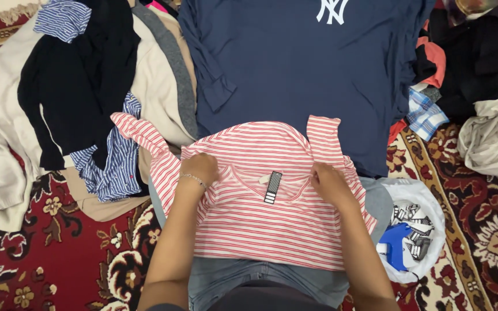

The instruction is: The person sits on a rug and uses a blue handheld tagging gun to apply price tags to several pieces of clothing. They handle a red and white striped shirt, a black long-sleeved top, and a blue and white striped shirt, applying tags to each item and arranging them on the floor.

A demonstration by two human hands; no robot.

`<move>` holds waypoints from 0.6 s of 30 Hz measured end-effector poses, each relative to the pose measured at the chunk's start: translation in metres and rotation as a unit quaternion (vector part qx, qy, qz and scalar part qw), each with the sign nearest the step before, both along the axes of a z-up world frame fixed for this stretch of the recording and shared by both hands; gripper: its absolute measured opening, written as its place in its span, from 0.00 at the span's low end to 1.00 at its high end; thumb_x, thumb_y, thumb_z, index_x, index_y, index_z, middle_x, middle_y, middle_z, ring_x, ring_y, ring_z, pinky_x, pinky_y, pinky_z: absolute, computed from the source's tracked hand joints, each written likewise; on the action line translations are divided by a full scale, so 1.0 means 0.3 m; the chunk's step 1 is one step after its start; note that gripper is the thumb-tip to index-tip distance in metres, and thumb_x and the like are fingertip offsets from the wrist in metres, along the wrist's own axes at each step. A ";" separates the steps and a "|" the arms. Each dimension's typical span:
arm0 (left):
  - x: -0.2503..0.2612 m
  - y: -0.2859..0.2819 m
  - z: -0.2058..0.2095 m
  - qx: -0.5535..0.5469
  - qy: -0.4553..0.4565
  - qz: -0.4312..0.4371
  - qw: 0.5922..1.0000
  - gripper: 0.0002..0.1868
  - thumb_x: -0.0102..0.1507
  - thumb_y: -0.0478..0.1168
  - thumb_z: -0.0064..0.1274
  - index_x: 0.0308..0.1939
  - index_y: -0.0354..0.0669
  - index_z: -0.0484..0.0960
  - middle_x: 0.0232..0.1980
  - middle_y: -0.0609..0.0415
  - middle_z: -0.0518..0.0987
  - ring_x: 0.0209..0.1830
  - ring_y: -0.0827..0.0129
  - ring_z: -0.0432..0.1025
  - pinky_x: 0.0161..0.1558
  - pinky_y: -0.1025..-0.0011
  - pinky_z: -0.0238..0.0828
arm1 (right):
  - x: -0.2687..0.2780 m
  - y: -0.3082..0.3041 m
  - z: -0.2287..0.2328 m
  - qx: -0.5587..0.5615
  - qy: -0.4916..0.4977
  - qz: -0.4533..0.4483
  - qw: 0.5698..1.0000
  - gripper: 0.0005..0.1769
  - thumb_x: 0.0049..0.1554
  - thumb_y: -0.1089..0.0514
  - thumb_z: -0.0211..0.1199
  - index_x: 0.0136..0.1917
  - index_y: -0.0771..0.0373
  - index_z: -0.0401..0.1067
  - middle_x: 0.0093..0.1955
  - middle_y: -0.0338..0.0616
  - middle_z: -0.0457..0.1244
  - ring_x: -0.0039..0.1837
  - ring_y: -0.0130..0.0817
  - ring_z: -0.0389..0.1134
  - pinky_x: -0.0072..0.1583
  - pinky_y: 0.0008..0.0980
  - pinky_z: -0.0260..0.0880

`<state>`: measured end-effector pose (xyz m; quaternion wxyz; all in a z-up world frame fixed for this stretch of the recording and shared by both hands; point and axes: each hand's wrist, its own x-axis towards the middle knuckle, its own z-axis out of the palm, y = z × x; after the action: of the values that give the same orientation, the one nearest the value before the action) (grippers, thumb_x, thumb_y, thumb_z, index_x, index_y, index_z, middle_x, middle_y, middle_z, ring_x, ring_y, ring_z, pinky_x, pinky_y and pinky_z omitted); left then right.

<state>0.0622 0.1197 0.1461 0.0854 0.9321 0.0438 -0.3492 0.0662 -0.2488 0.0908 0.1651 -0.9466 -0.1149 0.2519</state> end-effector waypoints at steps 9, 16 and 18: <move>0.057 0.012 -0.030 -0.056 -0.207 0.154 0.965 0.09 0.66 0.40 0.52 0.41 0.52 0.88 0.49 0.49 0.77 0.49 0.48 0.79 0.54 0.51 0.77 | 0.085 -0.135 -0.069 0.142 0.038 -0.148 0.978 0.14 0.63 0.54 0.56 0.62 0.50 0.66 0.47 0.54 0.72 0.56 0.56 0.72 0.56 0.52 0.69; 0.194 0.032 -0.109 -0.086 -0.323 0.166 0.928 0.10 0.68 0.45 0.50 0.44 0.47 0.84 0.42 0.48 0.74 0.43 0.45 0.79 0.48 0.51 0.79 | 0.148 -0.179 0.178 0.127 0.148 -0.074 0.978 0.26 0.52 0.57 0.65 0.61 0.73 0.75 0.59 0.75 0.68 0.66 0.70 0.65 0.64 0.59 0.66; 0.253 0.045 -0.149 -0.030 -0.338 0.149 0.929 0.10 0.67 0.52 0.51 0.45 0.61 0.85 0.34 0.53 0.82 0.39 0.54 0.81 0.42 0.56 0.80 | 0.221 -0.253 0.068 0.038 0.103 -0.075 0.991 0.19 0.54 0.50 0.64 0.52 0.64 0.81 0.53 0.58 0.73 0.61 0.63 0.71 0.62 0.56 0.69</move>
<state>0.1382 0.1332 0.1013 0.1739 0.9748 0.1398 0.0022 0.1324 -0.3247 0.1112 0.2304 -0.9145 -0.0356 0.3307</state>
